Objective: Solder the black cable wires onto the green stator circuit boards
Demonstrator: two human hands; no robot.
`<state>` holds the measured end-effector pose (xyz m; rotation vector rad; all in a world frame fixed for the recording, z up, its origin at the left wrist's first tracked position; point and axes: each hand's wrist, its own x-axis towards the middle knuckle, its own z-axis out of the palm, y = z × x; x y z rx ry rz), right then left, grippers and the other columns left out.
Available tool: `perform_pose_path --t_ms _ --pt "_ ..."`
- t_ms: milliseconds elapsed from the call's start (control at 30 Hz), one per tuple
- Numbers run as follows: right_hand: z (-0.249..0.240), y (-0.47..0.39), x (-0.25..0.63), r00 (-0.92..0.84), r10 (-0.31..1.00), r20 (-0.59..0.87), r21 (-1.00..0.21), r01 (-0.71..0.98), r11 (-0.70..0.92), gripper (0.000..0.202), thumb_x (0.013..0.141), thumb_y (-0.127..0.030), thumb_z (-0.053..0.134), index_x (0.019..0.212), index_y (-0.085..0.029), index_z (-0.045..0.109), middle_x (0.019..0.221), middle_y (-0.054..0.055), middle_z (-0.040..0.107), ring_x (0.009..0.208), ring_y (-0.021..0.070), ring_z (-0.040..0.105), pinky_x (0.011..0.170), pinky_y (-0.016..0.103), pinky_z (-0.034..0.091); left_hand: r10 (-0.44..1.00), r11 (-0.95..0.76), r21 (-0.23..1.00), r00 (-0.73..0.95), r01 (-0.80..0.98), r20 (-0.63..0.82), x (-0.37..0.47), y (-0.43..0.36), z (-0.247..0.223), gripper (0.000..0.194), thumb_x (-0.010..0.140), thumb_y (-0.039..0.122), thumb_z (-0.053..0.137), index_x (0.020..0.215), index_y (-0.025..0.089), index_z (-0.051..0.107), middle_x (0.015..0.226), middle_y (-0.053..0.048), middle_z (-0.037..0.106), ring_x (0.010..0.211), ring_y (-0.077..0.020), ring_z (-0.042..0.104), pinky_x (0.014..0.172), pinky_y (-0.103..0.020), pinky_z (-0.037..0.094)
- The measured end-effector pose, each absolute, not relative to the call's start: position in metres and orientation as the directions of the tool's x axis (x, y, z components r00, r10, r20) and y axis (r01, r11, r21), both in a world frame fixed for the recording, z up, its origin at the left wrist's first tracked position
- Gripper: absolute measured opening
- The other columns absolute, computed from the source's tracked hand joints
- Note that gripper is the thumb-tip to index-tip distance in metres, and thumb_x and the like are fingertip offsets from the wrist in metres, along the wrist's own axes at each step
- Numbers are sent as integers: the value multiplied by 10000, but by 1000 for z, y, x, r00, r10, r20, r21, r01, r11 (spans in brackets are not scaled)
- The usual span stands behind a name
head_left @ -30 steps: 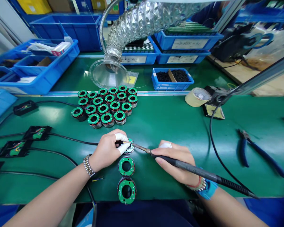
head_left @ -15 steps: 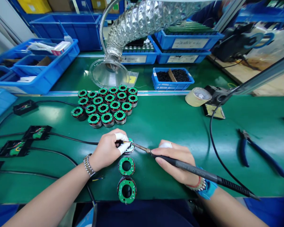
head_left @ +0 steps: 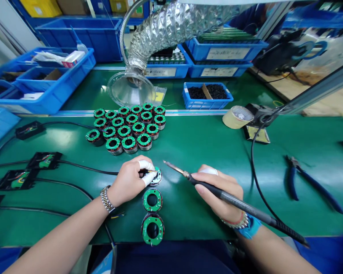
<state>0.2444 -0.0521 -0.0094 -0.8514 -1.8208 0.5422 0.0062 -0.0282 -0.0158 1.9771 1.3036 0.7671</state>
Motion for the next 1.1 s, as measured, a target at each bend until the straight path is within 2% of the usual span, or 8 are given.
perform_pose_path --t_ms 300,467,600,700,833,967,1100 --pt "-14 -50 242 -224 764 605 -697 314 645 238 766 -94 588 959 -202 676 704 41 658 612 143 584 538 269 491 941 -237 803 335 547 49 5 -27 -14 67 755 219 608 732 160 628 844 -40 629 701 -134 590 613 -239 473" --pt "-15 -51 242 -223 772 595 -697 334 634 220 771 -106 590 949 -204 676 710 41 659 610 143 581 533 270 486 941 -118 892 337 437 -41 3 -23 -9 134 763 291 626 709 170 640 842 -33 635 749 -145 601 696 -264 487" --pt "-14 -51 242 -220 767 603 -693 333 640 225 766 -98 588 944 -202 677 726 41 675 616 144 587 544 270 485 947 8 938 298 345 -118 2 -21 -10 156 766 302 620 695 163 631 857 -31 635 741 -140 595 685 -258 488" --pt "-13 -51 241 -212 762 612 -691 324 646 228 762 -87 586 935 -202 679 737 38 688 617 142 588 555 267 487 940 33 945 310 324 -139 0 -20 -12 140 767 287 620 710 159 618 865 -27 617 731 -127 580 681 -248 480" --pt "-13 -50 242 -217 763 609 -691 326 645 220 768 -95 587 940 -197 678 752 39 693 625 137 592 555 260 484 911 -97 900 403 424 -91 0 -20 -6 101 759 240 621 710 152 615 873 -26 574 739 -120 564 683 -241 459" --pt "-13 -50 243 -236 782 578 -720 304 624 188 769 -109 587 909 -191 683 707 39 680 597 137 581 532 263 474 864 -307 759 503 575 -32 0 -19 2 91 791 211 584 729 151 612 854 -19 551 709 -114 536 673 -248 433" --pt "-15 -50 244 -250 798 549 -760 250 601 159 773 -118 583 873 -192 682 673 34 682 566 135 564 507 264 460 829 -407 662 558 630 -22 -1 -19 6 87 827 183 549 777 163 617 851 -10 559 739 -118 537 698 -252 423"
